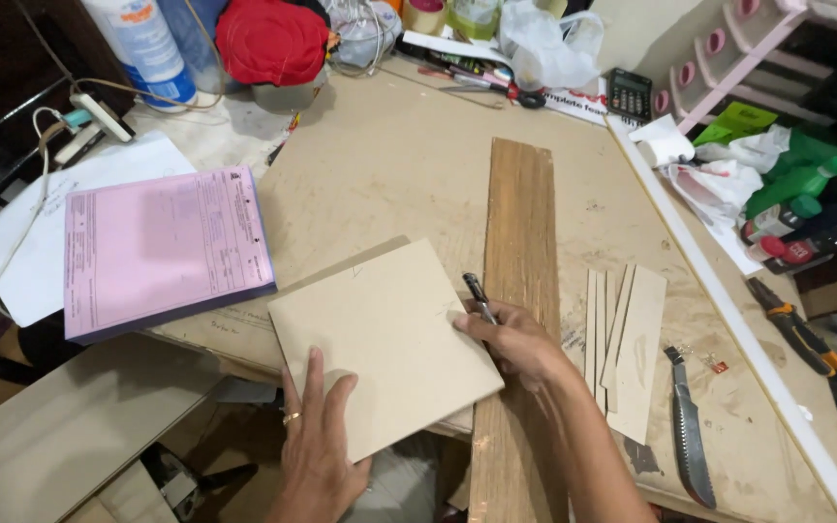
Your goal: Measuring, marking with a pen, and cutting cardboard sheets using a utility knife and a wooden straight edge on a workbench.
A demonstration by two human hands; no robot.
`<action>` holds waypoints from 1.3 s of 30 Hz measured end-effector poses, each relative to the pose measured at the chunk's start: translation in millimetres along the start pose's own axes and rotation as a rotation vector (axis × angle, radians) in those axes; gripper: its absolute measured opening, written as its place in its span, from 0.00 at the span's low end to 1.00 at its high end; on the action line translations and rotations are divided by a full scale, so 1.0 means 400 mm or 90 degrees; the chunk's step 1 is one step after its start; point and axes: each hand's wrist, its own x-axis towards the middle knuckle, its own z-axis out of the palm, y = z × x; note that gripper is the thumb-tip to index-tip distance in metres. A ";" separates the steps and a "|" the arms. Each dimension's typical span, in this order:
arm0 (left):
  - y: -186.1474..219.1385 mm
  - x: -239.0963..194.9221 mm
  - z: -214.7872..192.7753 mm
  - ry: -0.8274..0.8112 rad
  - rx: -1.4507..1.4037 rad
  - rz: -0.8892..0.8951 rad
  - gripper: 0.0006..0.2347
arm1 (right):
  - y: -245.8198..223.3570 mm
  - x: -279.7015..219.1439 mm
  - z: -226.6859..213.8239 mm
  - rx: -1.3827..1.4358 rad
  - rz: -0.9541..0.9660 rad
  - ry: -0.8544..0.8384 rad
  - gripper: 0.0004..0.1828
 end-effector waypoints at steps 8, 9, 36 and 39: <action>-0.021 0.060 -0.041 0.128 -0.029 0.299 0.39 | -0.072 -0.145 0.049 0.059 -0.201 0.066 0.11; -0.015 0.073 -0.027 0.089 -0.094 0.245 0.40 | -0.123 -0.211 0.071 -0.017 -0.163 0.088 0.09; 0.126 0.222 -0.355 0.127 -0.220 0.552 0.31 | -0.024 -0.096 0.169 0.263 -0.287 -0.254 0.48; 0.119 0.228 -0.355 0.157 -0.206 0.592 0.31 | -0.026 -0.102 0.157 0.237 -0.270 -0.224 0.48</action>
